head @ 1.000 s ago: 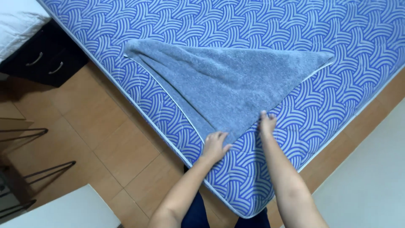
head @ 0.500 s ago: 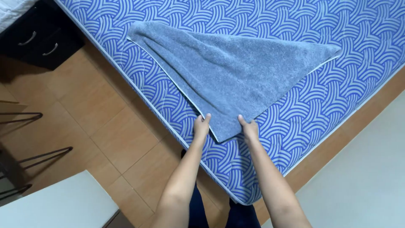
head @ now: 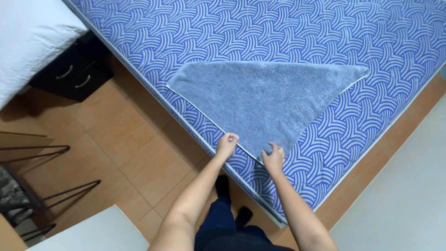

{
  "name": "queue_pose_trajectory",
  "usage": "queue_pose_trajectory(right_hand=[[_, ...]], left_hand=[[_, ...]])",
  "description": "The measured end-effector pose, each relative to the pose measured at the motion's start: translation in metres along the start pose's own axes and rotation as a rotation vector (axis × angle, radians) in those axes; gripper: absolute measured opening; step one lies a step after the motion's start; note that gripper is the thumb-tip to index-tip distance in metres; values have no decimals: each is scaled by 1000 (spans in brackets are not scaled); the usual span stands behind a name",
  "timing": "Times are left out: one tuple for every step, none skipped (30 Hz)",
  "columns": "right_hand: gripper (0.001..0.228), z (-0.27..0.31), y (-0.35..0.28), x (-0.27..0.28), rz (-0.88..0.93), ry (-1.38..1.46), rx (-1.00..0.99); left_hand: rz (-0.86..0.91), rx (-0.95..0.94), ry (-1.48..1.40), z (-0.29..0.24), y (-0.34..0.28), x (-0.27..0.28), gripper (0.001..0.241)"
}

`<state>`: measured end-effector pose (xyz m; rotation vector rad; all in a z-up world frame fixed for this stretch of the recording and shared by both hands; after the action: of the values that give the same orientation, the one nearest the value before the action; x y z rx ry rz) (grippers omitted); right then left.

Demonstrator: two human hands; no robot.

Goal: The person folds a gray towel on a blue patterned mattress. They smooth the towel, fold it into a triangle, and then roll it into a compact bundle before picking it up.

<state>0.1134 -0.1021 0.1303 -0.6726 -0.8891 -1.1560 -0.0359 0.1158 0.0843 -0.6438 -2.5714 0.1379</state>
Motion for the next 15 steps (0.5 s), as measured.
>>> queue_pose_trajectory(right_hand=[[63,-5,1,-8,-2,4,-3],[57,-5,2,-18,21,104,95],[51,-10,1,-26,47,198,198],[51,-5,7,-23,50,194,199],[50,-2,5,-18,74,240,243],[48,0,5,-14,99,285,287],[48,9,5,-4,95,287,283],[47,14,7,3,149,289,192],[47,19,8,9,201,290,96],[47,16,7,10,194,293,87],[47,16,11,6,237,329,63],[47,17,16,1,281,365,39],[47,23,24,-1,263,369,34],[49,27,32,-9,345,418,-49],[52,29,36,-17,429,464,-136]], left_hand=[[2,-4,3,-14,4,8,35],[-20,-28,-29,-29,8,17,32],[-43,-43,-64,-41,6,22,30],[-44,-40,-66,-60,3,35,30],[-43,-72,-98,-77,-7,47,28],[-44,-105,-129,-95,-15,59,27],[-40,-110,-128,-106,-23,69,27],[-26,-107,-100,-117,-29,77,28],[-6,-105,-70,-129,-33,86,28],[4,-111,-67,-129,-26,90,28],[26,-137,-37,-130,-16,93,29],[49,-163,-7,-132,-3,97,29],[59,-178,-9,-133,15,97,29],[50,-192,19,-133,36,98,30],[46,-201,46,-132,57,98,31]])
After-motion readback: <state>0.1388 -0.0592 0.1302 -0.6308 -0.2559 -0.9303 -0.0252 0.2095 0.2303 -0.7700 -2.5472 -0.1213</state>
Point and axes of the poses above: each hand's wrist, its own y-axis towards the middle knuckle, its own x-axis out of the back of the hand, z = x × y, the point moved 6 cm from there along y, towards the middle knuckle, and after that the axes turned 12 degrees about -z, right-handed, at the moved point
